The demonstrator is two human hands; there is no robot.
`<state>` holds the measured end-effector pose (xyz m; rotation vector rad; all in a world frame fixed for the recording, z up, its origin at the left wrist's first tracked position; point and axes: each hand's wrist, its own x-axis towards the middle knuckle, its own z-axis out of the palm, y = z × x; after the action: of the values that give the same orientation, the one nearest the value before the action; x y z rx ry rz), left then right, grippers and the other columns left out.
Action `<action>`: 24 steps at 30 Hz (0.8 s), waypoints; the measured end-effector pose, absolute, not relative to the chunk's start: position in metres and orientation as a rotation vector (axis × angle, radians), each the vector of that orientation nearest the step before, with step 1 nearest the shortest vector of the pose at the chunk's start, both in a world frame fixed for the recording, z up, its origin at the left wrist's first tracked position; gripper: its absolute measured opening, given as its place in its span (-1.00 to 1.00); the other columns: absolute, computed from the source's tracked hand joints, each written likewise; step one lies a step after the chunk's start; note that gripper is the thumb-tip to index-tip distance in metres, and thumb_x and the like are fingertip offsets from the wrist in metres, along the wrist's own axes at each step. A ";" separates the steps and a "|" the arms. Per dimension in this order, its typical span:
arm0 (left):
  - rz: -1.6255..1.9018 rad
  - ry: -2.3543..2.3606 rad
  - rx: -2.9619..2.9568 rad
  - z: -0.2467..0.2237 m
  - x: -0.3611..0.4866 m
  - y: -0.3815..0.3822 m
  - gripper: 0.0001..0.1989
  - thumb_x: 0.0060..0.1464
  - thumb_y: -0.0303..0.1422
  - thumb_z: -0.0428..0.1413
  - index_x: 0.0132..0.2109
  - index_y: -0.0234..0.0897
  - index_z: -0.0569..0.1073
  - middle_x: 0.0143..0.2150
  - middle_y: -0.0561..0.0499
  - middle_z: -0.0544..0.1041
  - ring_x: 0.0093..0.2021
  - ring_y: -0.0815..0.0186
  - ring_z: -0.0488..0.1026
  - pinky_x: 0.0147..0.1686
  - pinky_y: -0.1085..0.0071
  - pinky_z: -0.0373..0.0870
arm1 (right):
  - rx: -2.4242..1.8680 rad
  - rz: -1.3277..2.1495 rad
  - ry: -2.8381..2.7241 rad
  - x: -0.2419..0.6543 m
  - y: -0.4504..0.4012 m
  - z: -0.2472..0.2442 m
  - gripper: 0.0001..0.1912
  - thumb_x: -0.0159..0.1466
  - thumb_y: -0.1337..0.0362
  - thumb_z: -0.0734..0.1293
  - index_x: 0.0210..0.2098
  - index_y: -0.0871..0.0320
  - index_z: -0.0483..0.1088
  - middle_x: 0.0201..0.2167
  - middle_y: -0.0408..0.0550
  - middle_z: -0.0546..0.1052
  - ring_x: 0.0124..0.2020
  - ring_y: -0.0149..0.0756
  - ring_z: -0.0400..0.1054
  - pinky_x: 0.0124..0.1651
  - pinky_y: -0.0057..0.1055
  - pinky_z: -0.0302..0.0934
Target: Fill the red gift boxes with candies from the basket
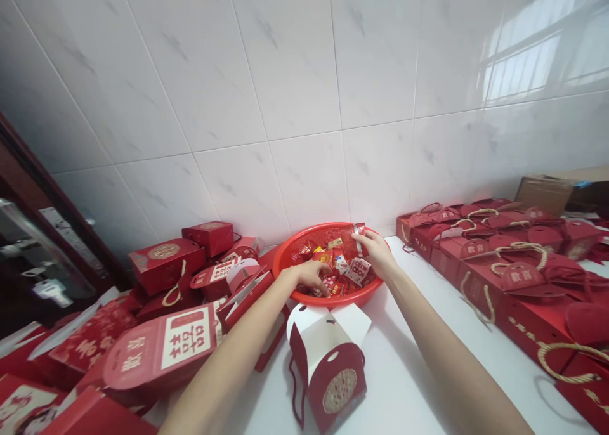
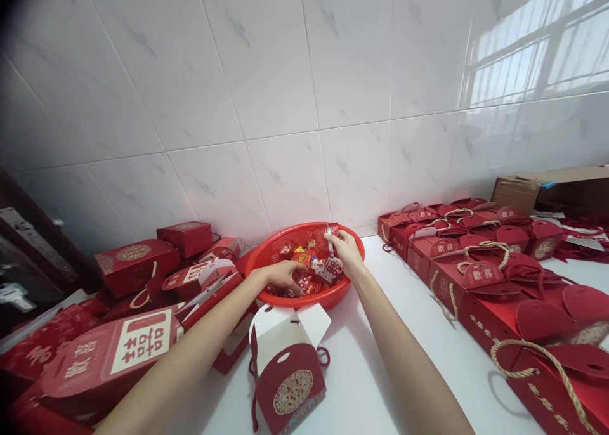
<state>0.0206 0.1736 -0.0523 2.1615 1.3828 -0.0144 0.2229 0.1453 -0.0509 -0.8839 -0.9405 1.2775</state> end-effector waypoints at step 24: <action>0.817 1.054 1.792 -0.037 0.023 0.163 -0.42 0.06 0.07 0.17 0.00 -0.34 0.50 -0.13 -0.12 0.59 -0.12 0.18 0.51 -0.24 0.38 0.42 | -0.744 1.434 -0.988 0.225 0.139 -0.042 -0.77 -0.01 0.18 0.48 -0.38 0.13 0.49 -0.43 -0.10 0.60 -0.45 -0.31 0.46 -0.43 -0.44 0.34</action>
<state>0.0226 0.1628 -0.0371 1.7920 1.0541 0.8174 0.2255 0.1389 -0.0418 -0.7438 -0.9879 1.4342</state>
